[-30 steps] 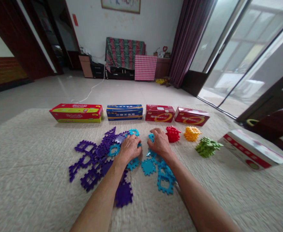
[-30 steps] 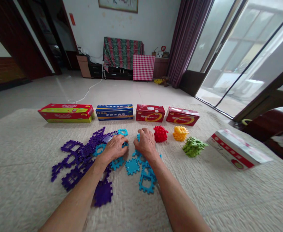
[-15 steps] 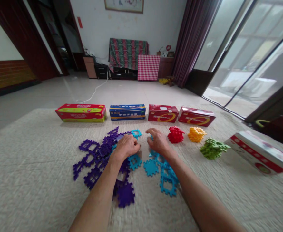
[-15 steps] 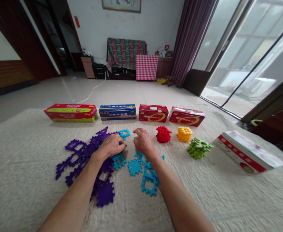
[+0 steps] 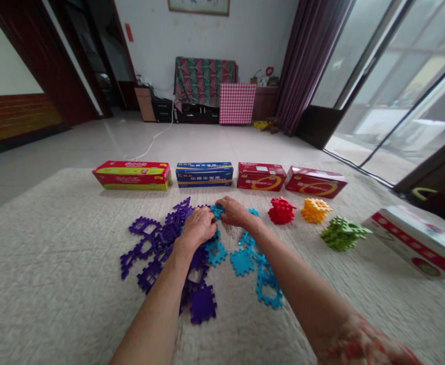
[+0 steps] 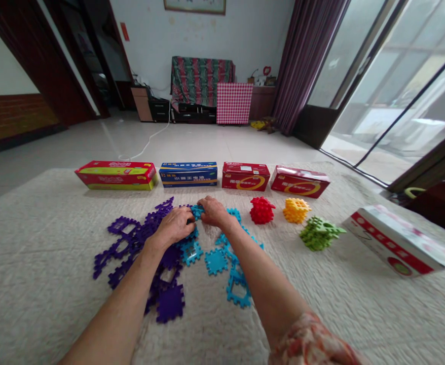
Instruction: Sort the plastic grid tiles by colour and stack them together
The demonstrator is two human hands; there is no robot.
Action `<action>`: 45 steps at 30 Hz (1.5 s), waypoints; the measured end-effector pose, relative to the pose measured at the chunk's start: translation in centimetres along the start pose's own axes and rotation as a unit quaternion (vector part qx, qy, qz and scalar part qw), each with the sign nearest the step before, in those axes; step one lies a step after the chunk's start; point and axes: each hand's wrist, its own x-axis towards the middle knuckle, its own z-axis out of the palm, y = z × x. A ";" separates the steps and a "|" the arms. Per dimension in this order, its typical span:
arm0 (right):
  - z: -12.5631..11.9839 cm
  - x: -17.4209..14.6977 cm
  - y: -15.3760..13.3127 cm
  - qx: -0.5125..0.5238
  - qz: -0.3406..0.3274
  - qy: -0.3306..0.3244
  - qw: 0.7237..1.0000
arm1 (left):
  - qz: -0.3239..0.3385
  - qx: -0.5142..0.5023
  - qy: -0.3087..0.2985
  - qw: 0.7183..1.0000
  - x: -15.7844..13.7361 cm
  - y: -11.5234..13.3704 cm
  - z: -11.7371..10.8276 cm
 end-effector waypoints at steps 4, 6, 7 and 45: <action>0.0 -0.5 -0.1 0.028 -0.010 -0.007 1.000 | 0.005 0.008 -0.001 1.000 -0.1 0.2 -0.1; -0.2 -0.4 -0.2 0.047 -0.016 -0.016 0.999 | 0.005 0.015 -0.002 1.000 -0.1 0.3 -0.3; -0.3 -0.4 -0.3 0.052 -0.017 -0.018 0.998 | 0.005 0.017 -0.003 1.000 -0.2 0.3 -0.3; 1.1 -8.3 4.3 0.146 -0.004 0.242 0.959 | 0.005 -0.026 0.096 0.995 -1.8 7.3 3.4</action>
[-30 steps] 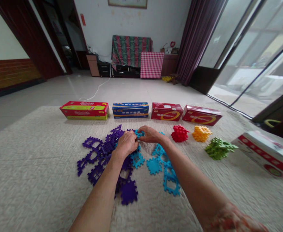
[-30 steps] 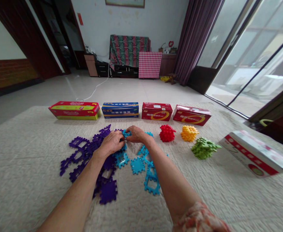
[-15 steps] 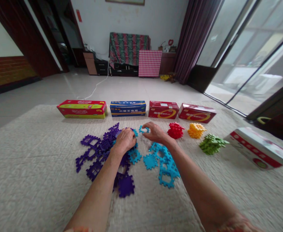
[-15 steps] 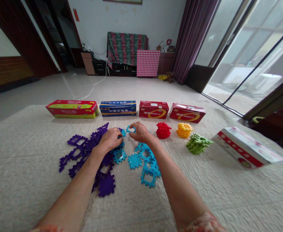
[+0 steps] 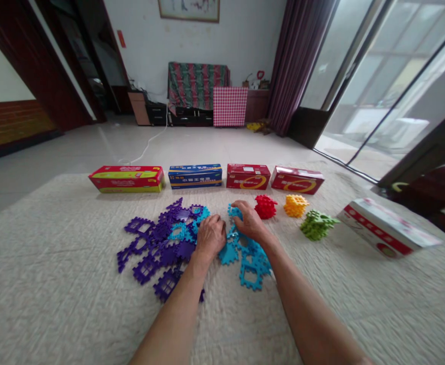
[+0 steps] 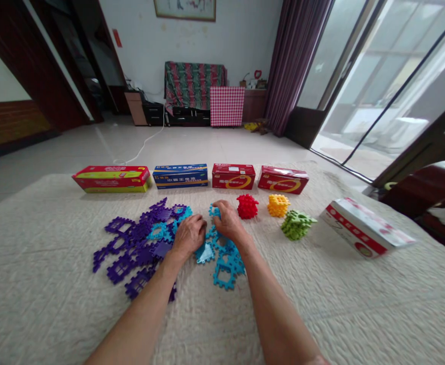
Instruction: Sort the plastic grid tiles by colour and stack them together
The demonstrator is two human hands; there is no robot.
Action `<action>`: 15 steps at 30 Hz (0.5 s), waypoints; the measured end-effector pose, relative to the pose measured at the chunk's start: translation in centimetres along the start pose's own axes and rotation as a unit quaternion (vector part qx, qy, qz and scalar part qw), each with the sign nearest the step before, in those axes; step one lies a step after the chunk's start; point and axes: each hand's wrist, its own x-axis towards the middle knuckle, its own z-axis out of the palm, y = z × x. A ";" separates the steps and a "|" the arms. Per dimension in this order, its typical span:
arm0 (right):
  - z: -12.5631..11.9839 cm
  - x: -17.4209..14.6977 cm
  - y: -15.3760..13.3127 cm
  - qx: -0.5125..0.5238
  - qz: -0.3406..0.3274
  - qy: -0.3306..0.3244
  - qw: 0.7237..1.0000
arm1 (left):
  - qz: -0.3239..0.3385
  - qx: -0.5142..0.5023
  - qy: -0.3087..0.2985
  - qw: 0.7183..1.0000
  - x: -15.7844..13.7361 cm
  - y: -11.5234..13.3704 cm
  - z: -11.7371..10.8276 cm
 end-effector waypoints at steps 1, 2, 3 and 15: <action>0.1 0.1 0.2 -0.003 0.002 0.003 1.000 | 0.000 0.000 0.005 1.000 0.0 -0.1 0.1; 0.2 0.1 0.3 -0.008 0.006 0.005 1.000 | -0.001 -0.001 0.009 1.000 0.1 -0.1 0.2; 0.3 0.2 0.4 -0.013 0.011 0.006 1.000 | -0.002 -0.002 0.011 1.000 0.1 -0.2 0.2; -0.2 0.2 0.3 -0.058 0.078 -0.018 0.995 | -0.011 -0.025 -0.004 1.000 0.5 -0.2 0.1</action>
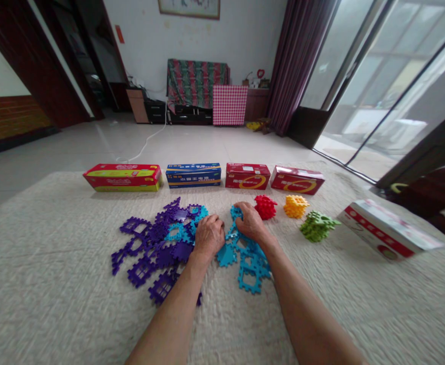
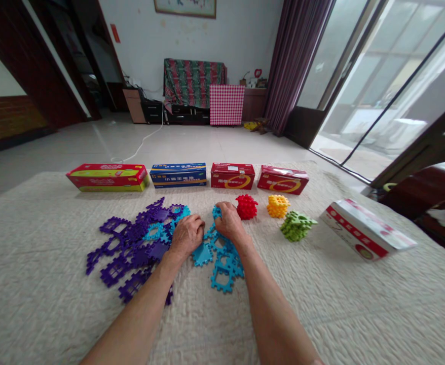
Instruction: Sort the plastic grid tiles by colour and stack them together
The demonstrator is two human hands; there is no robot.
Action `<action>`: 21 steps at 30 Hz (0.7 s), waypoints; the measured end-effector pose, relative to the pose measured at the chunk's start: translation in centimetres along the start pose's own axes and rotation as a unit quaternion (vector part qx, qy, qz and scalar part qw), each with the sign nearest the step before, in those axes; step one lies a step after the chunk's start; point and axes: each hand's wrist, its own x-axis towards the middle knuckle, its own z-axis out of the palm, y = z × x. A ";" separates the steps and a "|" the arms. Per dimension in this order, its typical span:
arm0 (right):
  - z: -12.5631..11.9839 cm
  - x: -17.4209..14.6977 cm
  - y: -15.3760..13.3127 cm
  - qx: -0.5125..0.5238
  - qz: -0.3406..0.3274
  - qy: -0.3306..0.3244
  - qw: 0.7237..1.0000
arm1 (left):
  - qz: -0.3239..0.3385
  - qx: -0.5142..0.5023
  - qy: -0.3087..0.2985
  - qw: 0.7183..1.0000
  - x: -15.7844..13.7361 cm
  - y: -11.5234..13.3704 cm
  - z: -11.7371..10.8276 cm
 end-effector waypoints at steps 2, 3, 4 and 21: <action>0.0 0.0 0.1 0.004 0.006 0.005 1.000 | -0.002 -0.002 0.004 1.000 0.0 0.0 0.0; 0.0 0.0 0.1 0.007 0.009 0.008 1.000 | -0.003 -0.004 0.007 1.000 0.1 0.0 0.1; 0.1 0.0 0.2 0.009 0.010 0.011 1.000 | -0.003 -0.007 0.011 1.000 0.1 -0.1 0.2; 0.2 0.0 0.2 0.022 0.044 0.016 0.999 | 0.079 -0.072 -0.044 0.993 0.5 1.1 0.5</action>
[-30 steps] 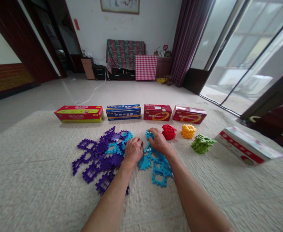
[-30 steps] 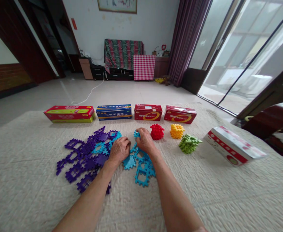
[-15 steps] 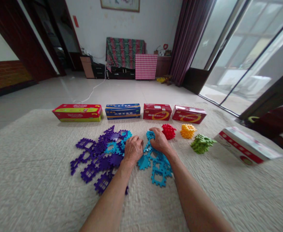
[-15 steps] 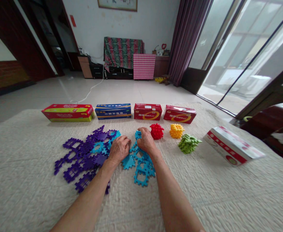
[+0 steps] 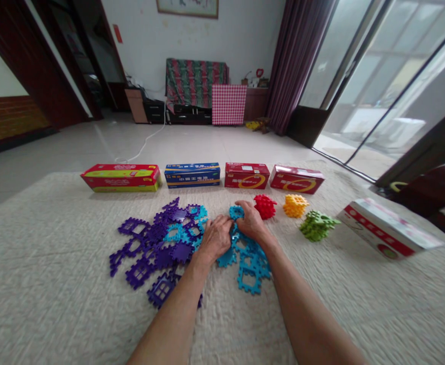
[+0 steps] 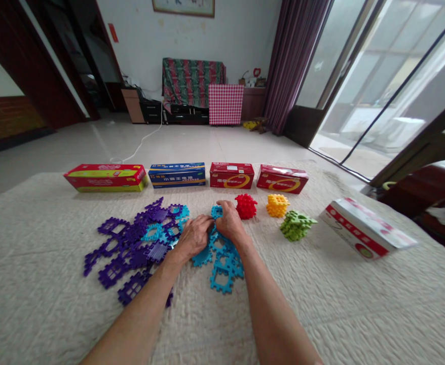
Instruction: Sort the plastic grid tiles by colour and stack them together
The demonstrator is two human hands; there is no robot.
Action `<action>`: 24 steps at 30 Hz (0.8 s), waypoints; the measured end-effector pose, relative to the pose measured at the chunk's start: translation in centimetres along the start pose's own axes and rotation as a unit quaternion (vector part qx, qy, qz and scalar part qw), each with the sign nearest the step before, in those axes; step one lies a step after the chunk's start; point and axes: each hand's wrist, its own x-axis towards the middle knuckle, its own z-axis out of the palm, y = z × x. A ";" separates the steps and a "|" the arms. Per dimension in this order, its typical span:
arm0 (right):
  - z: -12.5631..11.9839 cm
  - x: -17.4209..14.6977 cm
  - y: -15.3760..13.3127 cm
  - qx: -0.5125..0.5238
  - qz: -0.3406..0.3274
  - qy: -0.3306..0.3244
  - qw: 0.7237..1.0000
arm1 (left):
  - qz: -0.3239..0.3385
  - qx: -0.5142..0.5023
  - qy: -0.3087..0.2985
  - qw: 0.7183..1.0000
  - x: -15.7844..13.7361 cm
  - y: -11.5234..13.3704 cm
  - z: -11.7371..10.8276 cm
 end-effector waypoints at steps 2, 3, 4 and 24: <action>0.0 0.0 0.1 0.000 0.002 0.002 1.000 | -0.011 -0.005 0.011 1.000 0.1 -0.1 0.1; 0.0 0.0 0.1 0.001 0.002 0.002 1.000 | -0.018 -0.007 0.021 1.000 0.2 -0.2 0.2; 0.1 0.0 0.2 0.002 0.001 0.003 1.000 | -0.024 -0.008 0.029 0.999 0.3 -0.2 0.3; 1.4 0.6 -5.4 -0.039 -0.142 -0.045 0.988 | -0.162 0.046 0.108 0.980 -0.5 -5.1 -2.8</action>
